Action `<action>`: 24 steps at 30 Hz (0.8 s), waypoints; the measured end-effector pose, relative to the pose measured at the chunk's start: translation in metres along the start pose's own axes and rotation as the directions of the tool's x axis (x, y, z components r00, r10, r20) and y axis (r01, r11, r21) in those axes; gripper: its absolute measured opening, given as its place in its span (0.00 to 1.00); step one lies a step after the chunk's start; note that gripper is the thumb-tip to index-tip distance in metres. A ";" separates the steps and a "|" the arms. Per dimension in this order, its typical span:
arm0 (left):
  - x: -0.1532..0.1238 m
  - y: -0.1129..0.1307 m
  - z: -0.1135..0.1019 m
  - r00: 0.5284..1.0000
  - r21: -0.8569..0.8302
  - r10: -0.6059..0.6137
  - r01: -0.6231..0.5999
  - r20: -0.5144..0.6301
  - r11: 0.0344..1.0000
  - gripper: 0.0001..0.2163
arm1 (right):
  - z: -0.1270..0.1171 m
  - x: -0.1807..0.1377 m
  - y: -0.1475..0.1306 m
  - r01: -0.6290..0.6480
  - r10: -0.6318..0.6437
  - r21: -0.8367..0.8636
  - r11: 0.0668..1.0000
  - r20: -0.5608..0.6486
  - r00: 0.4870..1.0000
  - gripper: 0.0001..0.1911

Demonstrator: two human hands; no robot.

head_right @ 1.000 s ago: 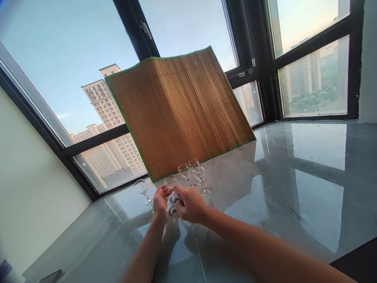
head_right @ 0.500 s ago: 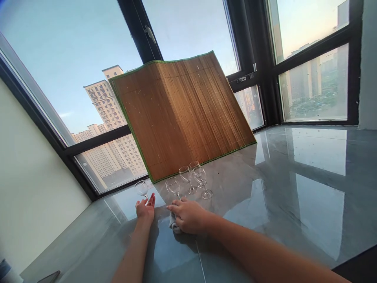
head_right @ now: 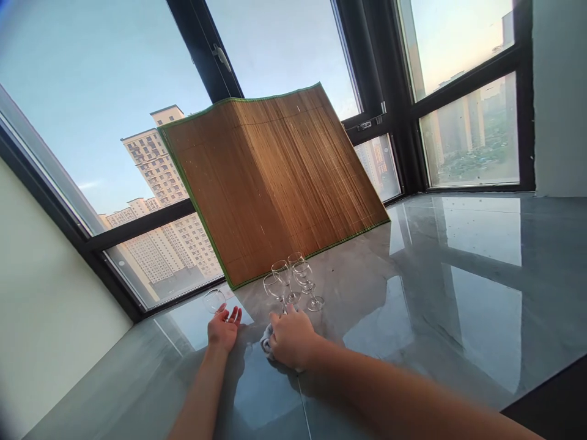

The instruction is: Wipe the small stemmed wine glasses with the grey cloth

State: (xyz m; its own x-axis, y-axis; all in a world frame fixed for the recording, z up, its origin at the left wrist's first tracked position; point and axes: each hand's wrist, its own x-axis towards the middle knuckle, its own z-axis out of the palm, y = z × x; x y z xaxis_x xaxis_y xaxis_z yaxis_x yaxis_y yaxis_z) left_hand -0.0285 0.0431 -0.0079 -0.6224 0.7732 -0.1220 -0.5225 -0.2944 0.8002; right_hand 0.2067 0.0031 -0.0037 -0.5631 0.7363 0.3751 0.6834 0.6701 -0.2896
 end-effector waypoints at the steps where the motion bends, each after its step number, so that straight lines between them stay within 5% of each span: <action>1: -0.001 -0.002 0.002 1.000 0.012 0.001 -0.001 -0.012 1.000 0.10 | -0.001 -0.001 -0.001 -0.022 0.022 -0.006 1.000 -0.014 1.000 0.16; 10: -0.014 -0.014 0.017 0.999 0.111 0.044 -0.042 -0.018 0.993 0.09 | -0.007 -0.002 -0.003 -0.203 0.202 -0.042 0.978 -0.024 0.979 0.16; 14: -0.022 -0.018 0.024 0.997 0.169 0.081 -0.080 0.001 0.982 0.09 | -0.009 -0.002 -0.005 -0.123 0.122 -0.012 0.992 -0.101 0.987 0.21; 20: -0.033 -0.029 0.031 0.983 0.317 0.172 -0.185 0.068 0.930 0.09 | -0.013 -0.003 -0.008 -0.060 0.060 0.007 0.998 -0.128 0.990 0.14; 24: -0.046 -0.030 0.027 0.961 0.405 0.271 -0.267 0.047 0.875 0.09 | -0.007 -0.006 -0.004 0.042 -0.039 0.047 0.998 -0.049 0.998 0.28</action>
State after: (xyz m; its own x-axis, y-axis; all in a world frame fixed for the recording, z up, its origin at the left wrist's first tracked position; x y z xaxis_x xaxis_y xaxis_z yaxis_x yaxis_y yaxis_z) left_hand 0.0320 0.0315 -0.0106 -0.7127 0.6898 0.1275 -0.0554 -0.2364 0.9701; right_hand 0.2101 -0.0049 0.0012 -0.5661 0.7041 0.4288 0.6367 0.7038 -0.3151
